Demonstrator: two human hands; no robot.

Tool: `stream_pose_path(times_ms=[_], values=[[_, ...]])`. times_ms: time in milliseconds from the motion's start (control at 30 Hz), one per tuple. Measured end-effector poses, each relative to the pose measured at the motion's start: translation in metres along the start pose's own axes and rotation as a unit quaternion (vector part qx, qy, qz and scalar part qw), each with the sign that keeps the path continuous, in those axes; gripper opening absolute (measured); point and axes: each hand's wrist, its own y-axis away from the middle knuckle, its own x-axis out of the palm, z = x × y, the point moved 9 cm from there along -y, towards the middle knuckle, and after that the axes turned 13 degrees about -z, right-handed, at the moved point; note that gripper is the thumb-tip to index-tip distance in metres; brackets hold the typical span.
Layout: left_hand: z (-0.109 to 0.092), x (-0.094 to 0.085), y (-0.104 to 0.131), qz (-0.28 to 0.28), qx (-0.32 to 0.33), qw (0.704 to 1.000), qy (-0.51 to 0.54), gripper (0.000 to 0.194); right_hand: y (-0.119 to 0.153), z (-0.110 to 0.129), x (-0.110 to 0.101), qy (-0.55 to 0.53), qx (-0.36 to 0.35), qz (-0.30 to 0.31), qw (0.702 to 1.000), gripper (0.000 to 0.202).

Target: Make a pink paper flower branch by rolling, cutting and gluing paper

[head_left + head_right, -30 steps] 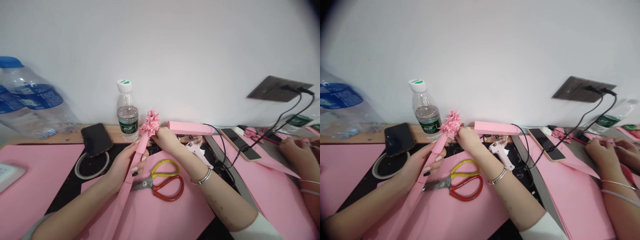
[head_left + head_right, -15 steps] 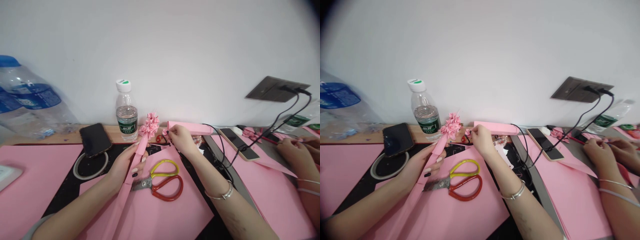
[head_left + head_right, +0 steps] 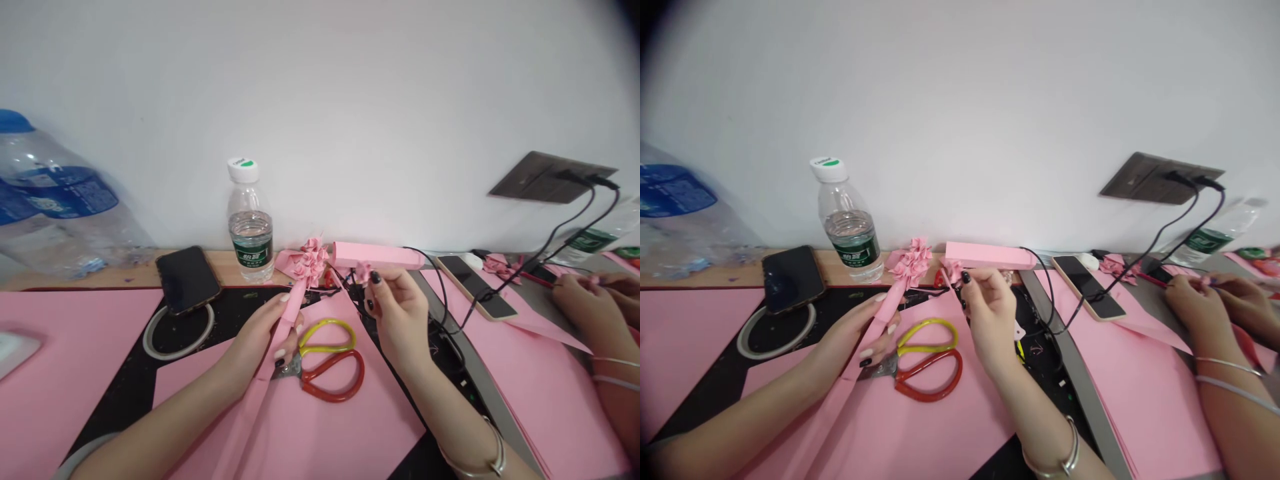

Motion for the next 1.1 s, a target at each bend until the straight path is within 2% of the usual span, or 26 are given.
stream_pose_path(times_ms=[100, 200, 267, 367, 467, 533, 767, 1100], values=[[0.004, 0.001, 0.0, 0.0, 0.008, 1.0, -0.014, 0.033, -0.003, -0.003, -0.001, -0.083, 0.068, -0.01, 0.994, 0.011], [0.005, 0.001, 0.0, -0.003, 0.024, 0.999, -0.021, 0.027, -0.005, -0.003, 0.001, -0.099, 0.091, 0.01, 0.991, 0.01], [0.006, 0.002, 0.002, -0.001, 0.031, 0.999, -0.027, 0.027, -0.004, 0.0, -0.001, -0.063, 0.061, 0.014, 0.996, 0.008], [0.005, 0.003, 0.006, 0.0, 0.037, 0.999, -0.034, 0.026, 0.004, 0.01, -0.002, 0.061, -0.052, 0.026, 0.996, 0.004], [0.005, 0.003, 0.008, -0.004, 0.046, 0.997, -0.064, 0.025, 0.019, 0.02, 0.006, 0.186, -0.175, 0.054, 0.965, 0.009], [0.007, 0.003, 0.009, -0.003, 0.055, 0.995, -0.088, 0.024, 0.029, 0.021, 0.014, 0.227, -0.223, 0.079, 0.945, 0.014], [0.011, 0.008, 0.013, 0.016, 0.069, 0.988, -0.139, 0.028, 0.053, 0.011, 0.03, 0.252, -0.269, 0.128, 0.921, 0.017], [0.006, 0.015, 0.018, 0.023, 0.1, 0.977, -0.185, 0.034, 0.058, 0.008, 0.033, 0.254, -0.281, 0.132, 0.916, 0.019]])
